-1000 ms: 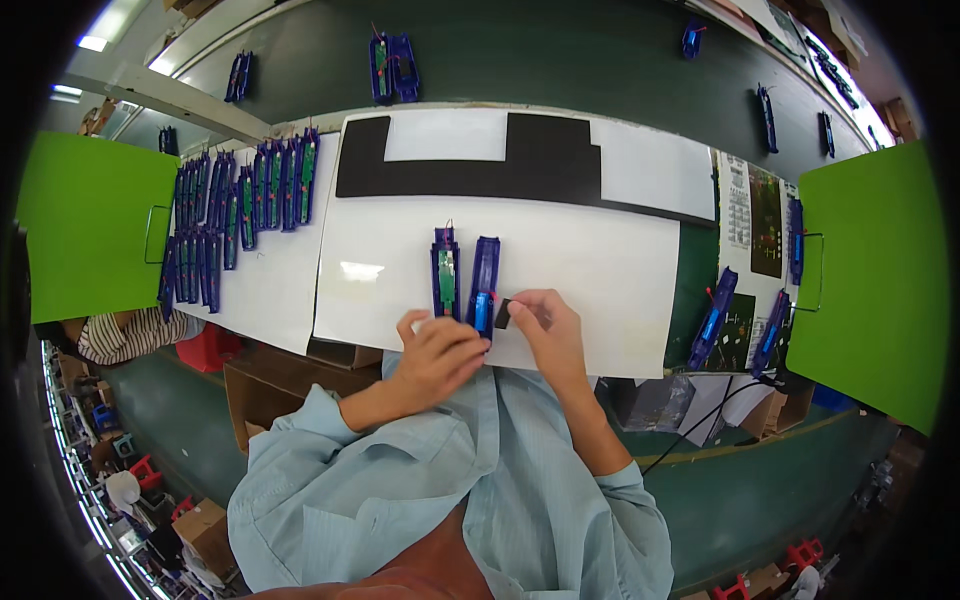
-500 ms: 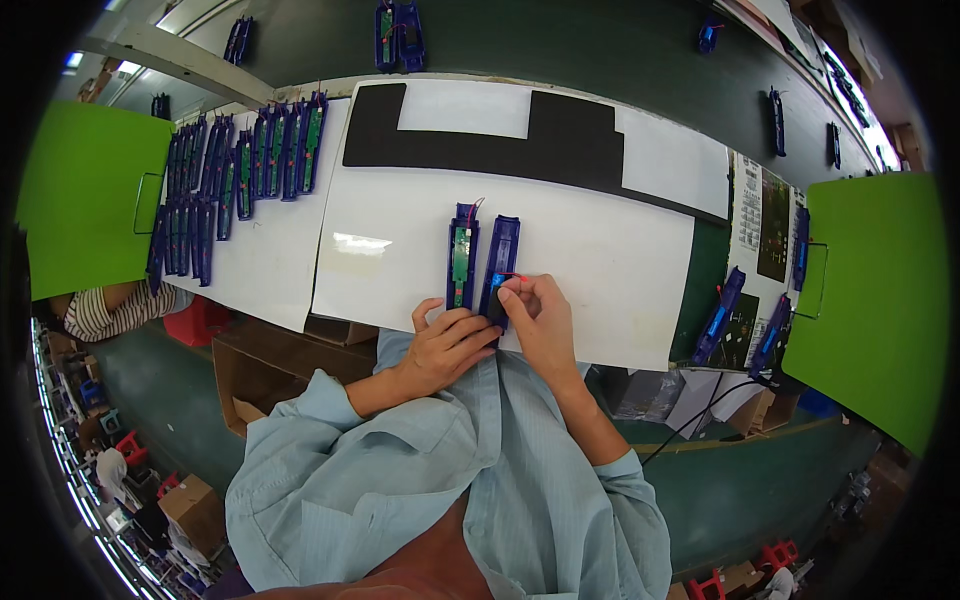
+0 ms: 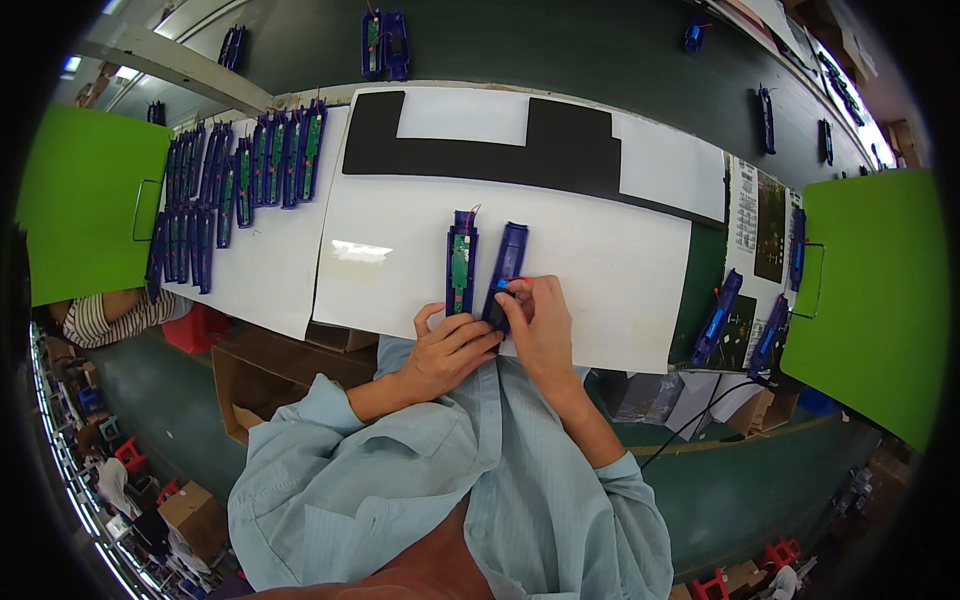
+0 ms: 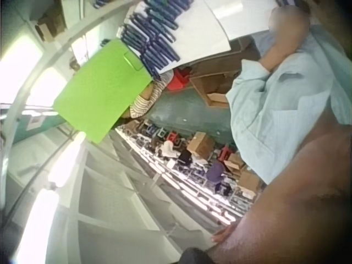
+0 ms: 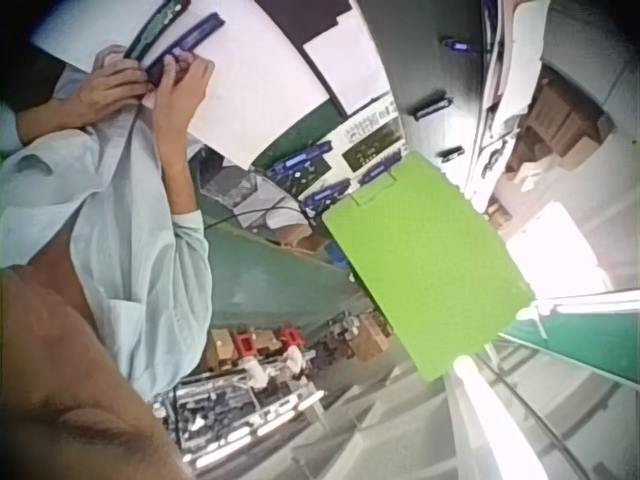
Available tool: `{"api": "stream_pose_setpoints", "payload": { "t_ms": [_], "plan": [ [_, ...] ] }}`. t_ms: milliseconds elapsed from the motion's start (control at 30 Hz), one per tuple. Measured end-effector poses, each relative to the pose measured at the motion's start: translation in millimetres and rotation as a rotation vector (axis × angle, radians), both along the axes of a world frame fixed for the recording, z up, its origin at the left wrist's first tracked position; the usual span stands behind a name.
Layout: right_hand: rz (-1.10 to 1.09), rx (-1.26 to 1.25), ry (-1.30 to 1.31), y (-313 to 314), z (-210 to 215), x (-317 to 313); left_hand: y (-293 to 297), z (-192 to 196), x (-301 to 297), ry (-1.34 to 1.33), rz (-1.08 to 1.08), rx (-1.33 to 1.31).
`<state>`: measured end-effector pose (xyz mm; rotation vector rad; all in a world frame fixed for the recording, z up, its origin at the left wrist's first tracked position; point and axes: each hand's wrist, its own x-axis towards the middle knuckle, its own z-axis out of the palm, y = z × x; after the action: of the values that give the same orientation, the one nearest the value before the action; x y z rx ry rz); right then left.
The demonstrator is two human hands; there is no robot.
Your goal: The person assembles small electronic components by hand at a workstation. They repeatedly pick up blue plastic casings and green circuit boards, insert the boards into the casings, and place the finished units on the table. The process involves precise hand manipulation of small parts without the use of tools.
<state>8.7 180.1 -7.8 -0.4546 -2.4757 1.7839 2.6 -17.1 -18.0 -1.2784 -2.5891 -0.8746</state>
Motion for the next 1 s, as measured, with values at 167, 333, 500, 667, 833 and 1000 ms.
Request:
{"api": "stream_pose_setpoints", "payload": {
  "t_ms": [167,333,500,667,833,1000],
  "plan": [
    [0.029,0.056,0.091,6.1,-4.4,-6.7,-1.2,-2.2,-0.2,-0.038,0.005,0.008],
    [-0.007,0.119,0.077,9.2,-5.7,-7.9,0.4,3.9,1.9,-0.031,0.020,-0.011],
    [-0.019,-0.154,0.014,21.2,-20.7,-17.7,3.0,15.1,-3.2,-0.095,-0.015,-0.061],
    [0.059,-0.383,-0.071,17.5,-10.7,-32.9,-3.0,15.4,-8.6,-0.193,0.002,-0.048],
    [0.079,-0.146,0.131,8.9,-11.7,-37.2,-3.2,33.0,-20.8,-0.226,0.002,0.000],
    [0.151,0.037,0.133,4.9,-7.6,-36.7,19.7,49.3,-68.1,-0.053,0.064,0.052]
  ]
}}
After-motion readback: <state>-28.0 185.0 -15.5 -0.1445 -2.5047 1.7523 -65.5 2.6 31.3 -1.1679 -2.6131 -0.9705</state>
